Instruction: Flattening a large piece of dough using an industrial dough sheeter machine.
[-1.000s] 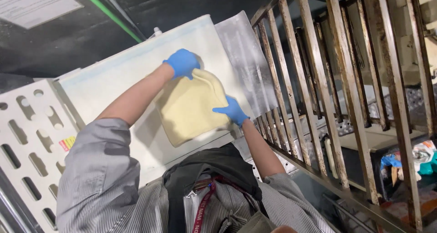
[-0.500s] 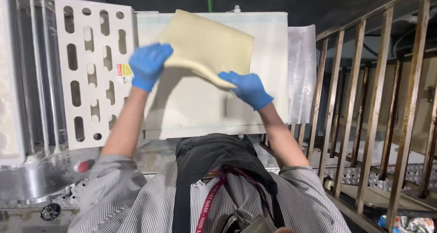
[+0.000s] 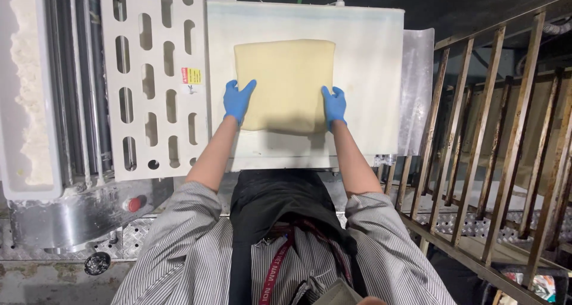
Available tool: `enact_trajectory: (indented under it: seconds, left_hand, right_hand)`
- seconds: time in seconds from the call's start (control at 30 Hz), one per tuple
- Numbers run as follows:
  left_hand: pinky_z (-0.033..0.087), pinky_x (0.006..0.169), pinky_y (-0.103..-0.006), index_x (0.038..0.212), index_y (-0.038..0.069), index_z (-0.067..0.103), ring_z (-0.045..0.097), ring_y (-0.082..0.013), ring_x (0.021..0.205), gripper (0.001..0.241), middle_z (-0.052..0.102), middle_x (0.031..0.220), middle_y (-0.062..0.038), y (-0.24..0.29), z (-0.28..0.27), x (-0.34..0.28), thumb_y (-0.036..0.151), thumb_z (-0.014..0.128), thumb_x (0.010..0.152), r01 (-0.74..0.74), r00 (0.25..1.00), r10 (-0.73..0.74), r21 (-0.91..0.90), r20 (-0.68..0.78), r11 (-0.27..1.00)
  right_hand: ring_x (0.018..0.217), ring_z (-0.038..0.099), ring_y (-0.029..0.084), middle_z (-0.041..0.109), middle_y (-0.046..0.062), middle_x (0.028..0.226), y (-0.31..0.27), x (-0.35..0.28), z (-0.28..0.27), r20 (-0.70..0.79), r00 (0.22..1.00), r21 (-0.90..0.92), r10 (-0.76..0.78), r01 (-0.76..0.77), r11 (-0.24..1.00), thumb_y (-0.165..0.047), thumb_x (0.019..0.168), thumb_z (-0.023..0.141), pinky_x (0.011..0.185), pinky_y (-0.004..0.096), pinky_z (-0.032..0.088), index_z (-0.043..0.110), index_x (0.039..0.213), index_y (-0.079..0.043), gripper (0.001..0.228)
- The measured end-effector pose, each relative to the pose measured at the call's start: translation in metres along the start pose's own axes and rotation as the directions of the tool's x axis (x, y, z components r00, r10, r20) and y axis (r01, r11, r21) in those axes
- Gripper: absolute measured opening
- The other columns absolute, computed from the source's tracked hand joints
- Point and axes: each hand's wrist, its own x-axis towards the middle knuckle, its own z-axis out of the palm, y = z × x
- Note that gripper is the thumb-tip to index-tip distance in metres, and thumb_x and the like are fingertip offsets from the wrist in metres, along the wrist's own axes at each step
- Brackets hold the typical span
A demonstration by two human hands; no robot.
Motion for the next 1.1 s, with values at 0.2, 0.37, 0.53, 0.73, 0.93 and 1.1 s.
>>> enact_trajectory:
  seconds: [0.2,0.37,0.53,0.73,0.93,1.1]
  left_hand:
    - [0.056,0.085,-0.0417,0.12,-0.004,0.068,0.07,-0.0279,0.096,0.068,0.074,0.112,-0.02,0.028,-0.006,-0.009,0.056,0.074,0.087,0.119,0.978,-0.145,0.174,0.147,0.978]
    - [0.052,0.094,-0.0499,0.134,0.004,0.058,0.065,-0.0382,0.112,0.065,0.064,0.128,-0.022,0.016,0.006,-0.064,0.059,0.06,0.1,-0.064,0.982,0.166,0.658,-0.093,0.75]
    - [0.031,0.117,-0.0589,0.15,-0.009,0.033,0.039,-0.0479,0.144,0.088,0.036,0.157,-0.029,0.017,0.021,-0.103,0.052,0.059,0.092,-0.436,0.749,0.616,0.883,0.246,0.177]
    - [0.023,0.124,-0.0555,0.146,-0.003,0.047,0.033,-0.0457,0.15,0.064,0.038,0.16,-0.026,-0.02,-0.007,-0.111,0.029,0.07,0.096,-0.67,0.737,0.56,0.518,0.379,0.531]
    - [0.033,0.126,-0.0555,0.126,0.014,0.066,0.057,-0.0357,0.137,0.032,0.065,0.134,-0.01,-0.003,-0.14,-0.217,0.015,0.065,0.094,-0.398,0.668,0.72,0.726,-0.189,0.56]
    - [0.041,0.095,-0.0458,0.118,0.021,0.07,0.056,-0.0247,0.116,0.027,0.066,0.118,0.0,-0.023,-0.331,-0.289,0.023,0.068,0.091,0.08,0.364,0.914,0.984,-0.176,0.158]
  right_hand:
    - [0.098,0.064,0.025,0.069,0.017,0.114,-0.034,-0.028,-0.008,0.109,0.993,-0.043,-0.053,0.058,0.997,-0.033,0.089,0.074,0.087,0.038,0.053,0.069,0.122,0.0,0.047]
    - [0.121,0.059,0.036,0.066,0.019,0.125,0.02,-0.037,0.005,-0.095,0.903,-0.517,-0.42,0.316,0.796,-0.029,0.106,0.058,0.104,0.048,0.047,0.065,0.138,-0.007,0.039]
    - [0.151,0.027,0.05,0.032,0.029,0.163,-0.02,-0.034,0.008,0.206,0.69,-0.596,-0.694,0.651,0.471,-0.034,0.098,0.063,0.123,0.059,0.022,0.038,0.154,0.007,0.074]
    - [0.155,0.008,0.048,0.017,0.029,0.168,-0.054,0.023,0.065,0.594,0.553,-0.511,-0.585,0.82,0.257,-0.05,0.098,0.063,0.124,0.062,0.004,0.029,0.157,0.008,0.09]
    - [0.157,0.007,0.046,0.017,0.023,0.169,-0.095,-0.024,0.133,0.726,0.436,-0.432,-0.531,0.891,0.14,-0.054,0.097,0.061,0.124,0.062,-0.001,0.027,0.159,0.006,0.092]
    - [0.152,0.027,0.042,0.036,0.024,0.161,-0.097,-0.08,0.213,0.729,0.29,-0.096,-0.62,0.94,0.326,-0.042,0.096,0.068,0.123,0.051,0.022,0.041,0.152,0.003,0.077]
